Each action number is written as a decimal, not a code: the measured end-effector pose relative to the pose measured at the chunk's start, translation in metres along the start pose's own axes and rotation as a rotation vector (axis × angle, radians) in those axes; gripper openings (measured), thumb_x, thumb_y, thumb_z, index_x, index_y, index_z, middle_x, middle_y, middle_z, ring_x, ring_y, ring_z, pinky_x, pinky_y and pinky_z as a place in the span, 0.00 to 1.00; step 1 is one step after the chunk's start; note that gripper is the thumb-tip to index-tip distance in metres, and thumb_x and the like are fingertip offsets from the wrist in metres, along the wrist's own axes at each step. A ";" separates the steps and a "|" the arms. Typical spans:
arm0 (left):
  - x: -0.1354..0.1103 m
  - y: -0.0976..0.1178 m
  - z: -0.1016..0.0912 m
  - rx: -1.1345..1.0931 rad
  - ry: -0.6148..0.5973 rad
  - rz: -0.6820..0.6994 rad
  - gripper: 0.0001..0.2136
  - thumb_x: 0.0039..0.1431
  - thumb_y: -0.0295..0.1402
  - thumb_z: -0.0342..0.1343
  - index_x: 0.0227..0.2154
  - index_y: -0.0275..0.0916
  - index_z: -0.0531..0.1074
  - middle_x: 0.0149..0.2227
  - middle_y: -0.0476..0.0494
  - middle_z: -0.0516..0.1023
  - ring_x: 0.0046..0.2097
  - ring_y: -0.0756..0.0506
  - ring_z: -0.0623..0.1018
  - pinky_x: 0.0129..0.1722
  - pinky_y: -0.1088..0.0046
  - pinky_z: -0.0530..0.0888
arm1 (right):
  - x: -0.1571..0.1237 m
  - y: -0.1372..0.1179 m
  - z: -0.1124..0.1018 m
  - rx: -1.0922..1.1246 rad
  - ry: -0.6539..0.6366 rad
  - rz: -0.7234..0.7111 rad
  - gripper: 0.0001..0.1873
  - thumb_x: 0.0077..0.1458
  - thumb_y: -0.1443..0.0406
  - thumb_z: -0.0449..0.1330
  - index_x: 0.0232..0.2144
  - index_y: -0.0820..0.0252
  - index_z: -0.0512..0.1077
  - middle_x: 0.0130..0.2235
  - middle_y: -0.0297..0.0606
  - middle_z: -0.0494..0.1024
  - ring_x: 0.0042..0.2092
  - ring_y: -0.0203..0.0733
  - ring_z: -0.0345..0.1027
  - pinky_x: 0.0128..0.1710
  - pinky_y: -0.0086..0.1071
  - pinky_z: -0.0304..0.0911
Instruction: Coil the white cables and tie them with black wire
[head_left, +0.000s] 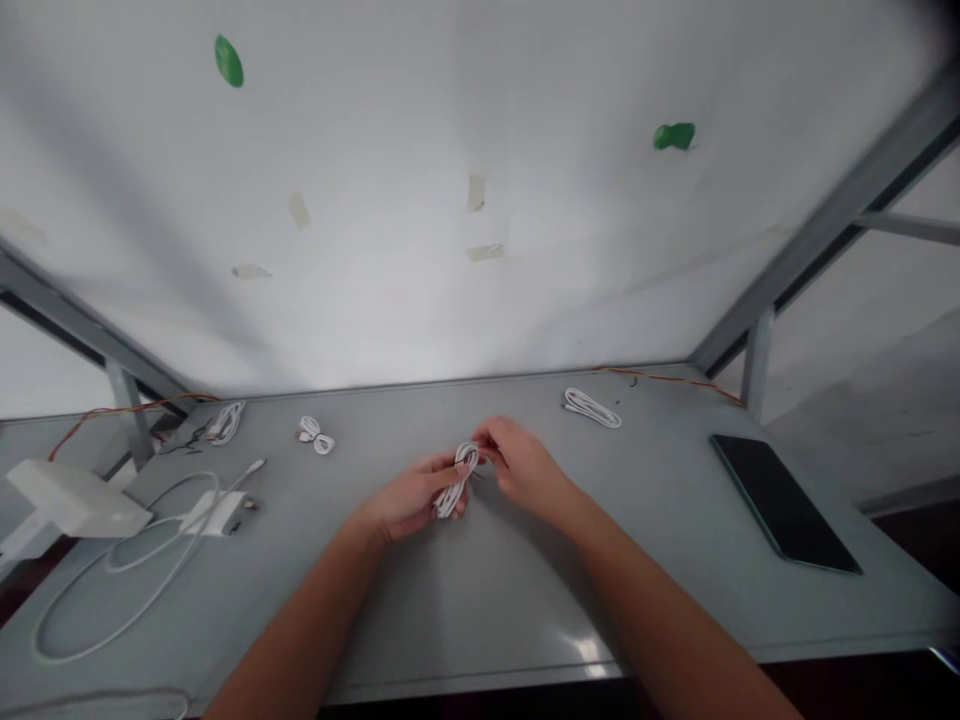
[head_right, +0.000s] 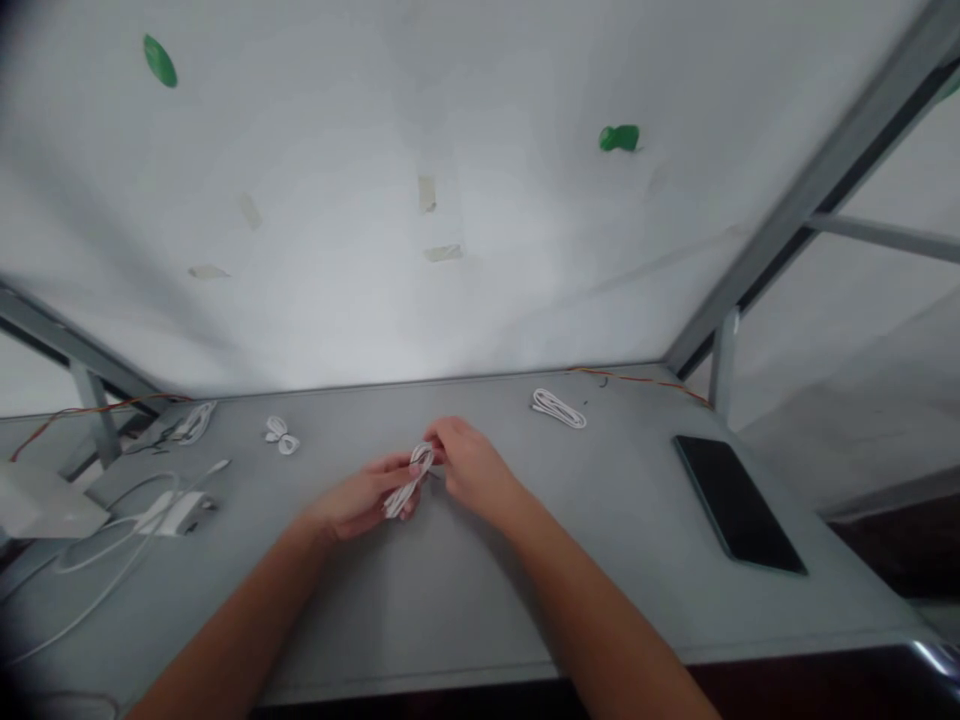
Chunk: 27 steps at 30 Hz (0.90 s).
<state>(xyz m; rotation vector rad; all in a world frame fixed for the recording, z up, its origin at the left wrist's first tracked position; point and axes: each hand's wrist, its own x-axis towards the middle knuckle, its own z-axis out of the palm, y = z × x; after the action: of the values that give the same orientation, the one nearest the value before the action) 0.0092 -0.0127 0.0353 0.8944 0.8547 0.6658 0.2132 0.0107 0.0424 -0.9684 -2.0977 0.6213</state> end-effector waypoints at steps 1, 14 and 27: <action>-0.002 0.000 -0.001 0.055 -0.010 -0.014 0.16 0.57 0.43 0.68 0.40 0.36 0.76 0.25 0.50 0.72 0.25 0.51 0.71 0.26 0.75 0.66 | 0.000 0.001 -0.001 -0.017 0.019 -0.022 0.12 0.60 0.76 0.53 0.41 0.57 0.70 0.40 0.41 0.75 0.41 0.43 0.69 0.44 0.36 0.65; 0.012 -0.005 -0.010 0.172 0.402 0.353 0.24 0.58 0.55 0.62 0.40 0.36 0.75 0.33 0.44 0.80 0.22 0.54 0.66 0.22 0.76 0.62 | 0.006 0.020 -0.001 0.024 0.146 0.184 0.12 0.61 0.75 0.56 0.38 0.60 0.78 0.38 0.40 0.76 0.36 0.39 0.69 0.38 0.32 0.63; 0.006 -0.002 -0.012 0.455 0.344 0.165 0.19 0.53 0.51 0.64 0.34 0.37 0.78 0.28 0.47 0.75 0.25 0.50 0.65 0.26 0.73 0.61 | 0.005 0.017 -0.008 -0.086 0.091 0.207 0.10 0.61 0.77 0.56 0.35 0.61 0.75 0.38 0.39 0.74 0.37 0.39 0.69 0.40 0.32 0.64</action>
<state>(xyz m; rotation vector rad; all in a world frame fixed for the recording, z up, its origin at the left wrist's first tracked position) 0.0020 -0.0041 0.0275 1.2910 1.2815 0.7976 0.2249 0.0258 0.0385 -1.2508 -1.9729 0.5822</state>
